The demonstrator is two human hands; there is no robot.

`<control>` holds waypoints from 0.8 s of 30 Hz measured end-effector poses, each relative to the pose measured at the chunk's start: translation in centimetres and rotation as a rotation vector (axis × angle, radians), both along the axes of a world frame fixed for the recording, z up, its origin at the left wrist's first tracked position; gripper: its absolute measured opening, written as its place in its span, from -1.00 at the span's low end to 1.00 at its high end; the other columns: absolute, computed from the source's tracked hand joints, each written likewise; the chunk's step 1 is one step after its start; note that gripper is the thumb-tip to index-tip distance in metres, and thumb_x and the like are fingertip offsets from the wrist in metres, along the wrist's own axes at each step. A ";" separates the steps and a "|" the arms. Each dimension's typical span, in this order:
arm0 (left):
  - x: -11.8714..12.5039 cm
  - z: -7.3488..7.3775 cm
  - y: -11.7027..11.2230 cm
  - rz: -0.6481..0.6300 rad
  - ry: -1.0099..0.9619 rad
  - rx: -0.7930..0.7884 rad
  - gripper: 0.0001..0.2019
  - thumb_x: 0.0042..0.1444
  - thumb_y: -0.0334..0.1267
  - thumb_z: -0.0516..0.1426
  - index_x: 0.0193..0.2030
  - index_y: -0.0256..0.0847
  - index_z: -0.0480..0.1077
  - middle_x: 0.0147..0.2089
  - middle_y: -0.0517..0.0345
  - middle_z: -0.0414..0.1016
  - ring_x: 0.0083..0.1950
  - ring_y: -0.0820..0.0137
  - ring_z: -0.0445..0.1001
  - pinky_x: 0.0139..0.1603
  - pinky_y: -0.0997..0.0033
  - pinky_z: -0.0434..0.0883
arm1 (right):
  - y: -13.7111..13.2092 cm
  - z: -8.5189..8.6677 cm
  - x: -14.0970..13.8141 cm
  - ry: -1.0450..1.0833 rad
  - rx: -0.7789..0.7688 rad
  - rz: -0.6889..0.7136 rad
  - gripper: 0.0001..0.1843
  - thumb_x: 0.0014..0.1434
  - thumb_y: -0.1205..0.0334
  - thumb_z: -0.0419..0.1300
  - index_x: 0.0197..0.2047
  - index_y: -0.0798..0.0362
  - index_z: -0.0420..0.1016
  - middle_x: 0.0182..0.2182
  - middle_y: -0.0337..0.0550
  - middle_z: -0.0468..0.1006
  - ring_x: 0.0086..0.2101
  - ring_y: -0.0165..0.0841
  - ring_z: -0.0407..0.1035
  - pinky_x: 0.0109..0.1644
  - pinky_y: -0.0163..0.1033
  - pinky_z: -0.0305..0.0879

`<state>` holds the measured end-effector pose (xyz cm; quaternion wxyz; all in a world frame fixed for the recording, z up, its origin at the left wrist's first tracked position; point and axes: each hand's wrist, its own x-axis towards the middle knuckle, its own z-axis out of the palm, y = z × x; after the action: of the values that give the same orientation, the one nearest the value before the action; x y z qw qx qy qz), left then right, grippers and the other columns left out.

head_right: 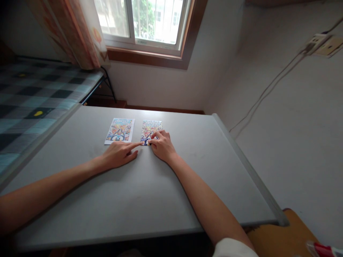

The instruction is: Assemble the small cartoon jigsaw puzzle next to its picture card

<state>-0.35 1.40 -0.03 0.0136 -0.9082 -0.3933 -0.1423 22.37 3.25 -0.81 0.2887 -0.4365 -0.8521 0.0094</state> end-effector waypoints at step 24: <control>0.3 -0.1 0.4 -0.044 0.008 -0.062 -0.45 0.21 0.11 -0.02 0.31 0.08 0.12 0.04 0.04 0.24 0.05 0.15 0.16 0.13 0.09 0.07 | 0.1 -0.6 -0.2 0.172 0.024 -0.188 -0.72 0.13 0.44 0.11 -0.35 -0.04 0.62 -0.25 -0.11 0.49 -0.13 -0.23 0.22 -0.03 -0.09 0.13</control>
<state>0.00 1.84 -0.16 -0.0163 -0.9172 -0.3773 -0.1267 22.15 3.37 -1.41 0.3656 -0.5087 -0.7794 0.0095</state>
